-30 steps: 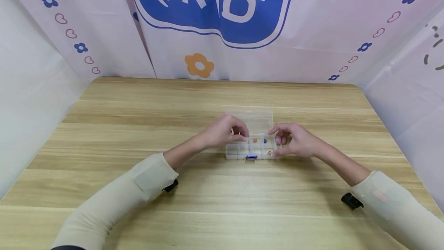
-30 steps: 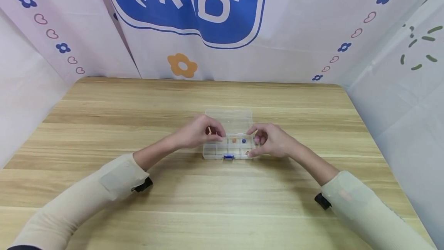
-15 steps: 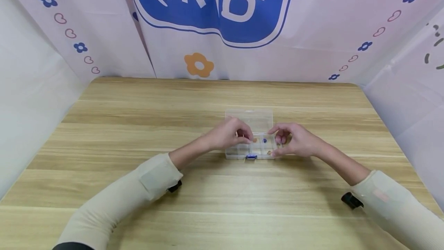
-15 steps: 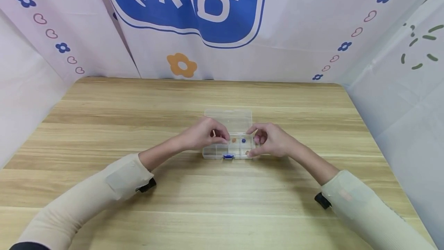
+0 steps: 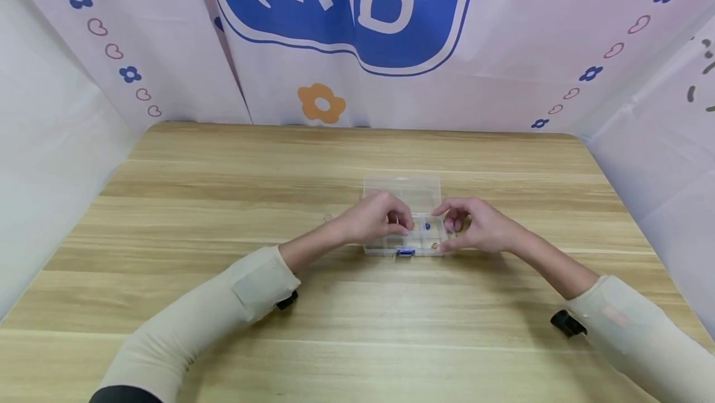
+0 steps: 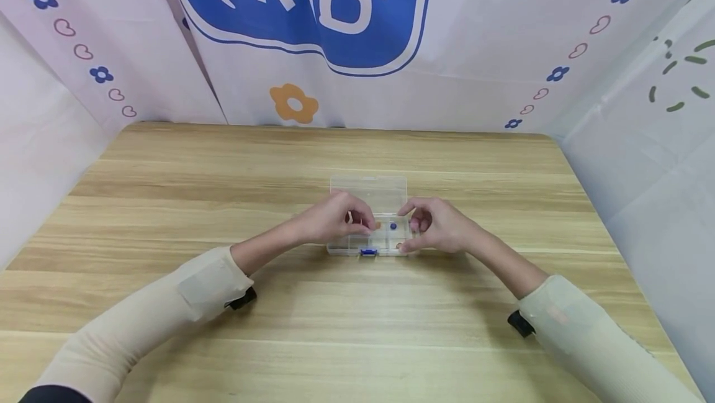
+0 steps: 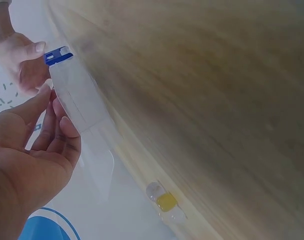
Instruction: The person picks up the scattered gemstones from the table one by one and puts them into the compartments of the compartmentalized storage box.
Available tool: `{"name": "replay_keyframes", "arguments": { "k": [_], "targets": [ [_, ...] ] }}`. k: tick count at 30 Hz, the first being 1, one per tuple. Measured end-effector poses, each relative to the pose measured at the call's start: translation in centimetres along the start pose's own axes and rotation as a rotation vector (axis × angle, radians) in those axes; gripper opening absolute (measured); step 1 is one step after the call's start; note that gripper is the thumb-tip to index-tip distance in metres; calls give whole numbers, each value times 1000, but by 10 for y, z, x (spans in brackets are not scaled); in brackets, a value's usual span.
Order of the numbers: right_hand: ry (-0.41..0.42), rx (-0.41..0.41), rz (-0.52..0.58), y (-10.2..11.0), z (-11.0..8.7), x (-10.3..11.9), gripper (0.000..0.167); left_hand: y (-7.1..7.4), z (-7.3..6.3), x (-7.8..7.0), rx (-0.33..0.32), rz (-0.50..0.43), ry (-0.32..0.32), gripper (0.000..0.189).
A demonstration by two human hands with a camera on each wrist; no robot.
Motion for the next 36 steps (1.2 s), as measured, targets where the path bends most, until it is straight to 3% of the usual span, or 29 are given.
{"name": "replay_keyframes", "arguments": {
  "k": [21,36],
  "targets": [
    [-3,-6,-19,1,-1,0,52,-6,7,-3,28,7,12,5],
    [-16,4,3,1,0,0,54,1,0,-2,16,-13,36,8]
  ]
}}
Point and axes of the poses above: each hand's wrist, its own z-axis towards the middle knuckle, its own y-axis out of the back of the hand, x = y × z, the point moved 3 cm from there along z, towards the middle knuckle, and after that the axes turned 1 degree about y, right-handed, at the moved point
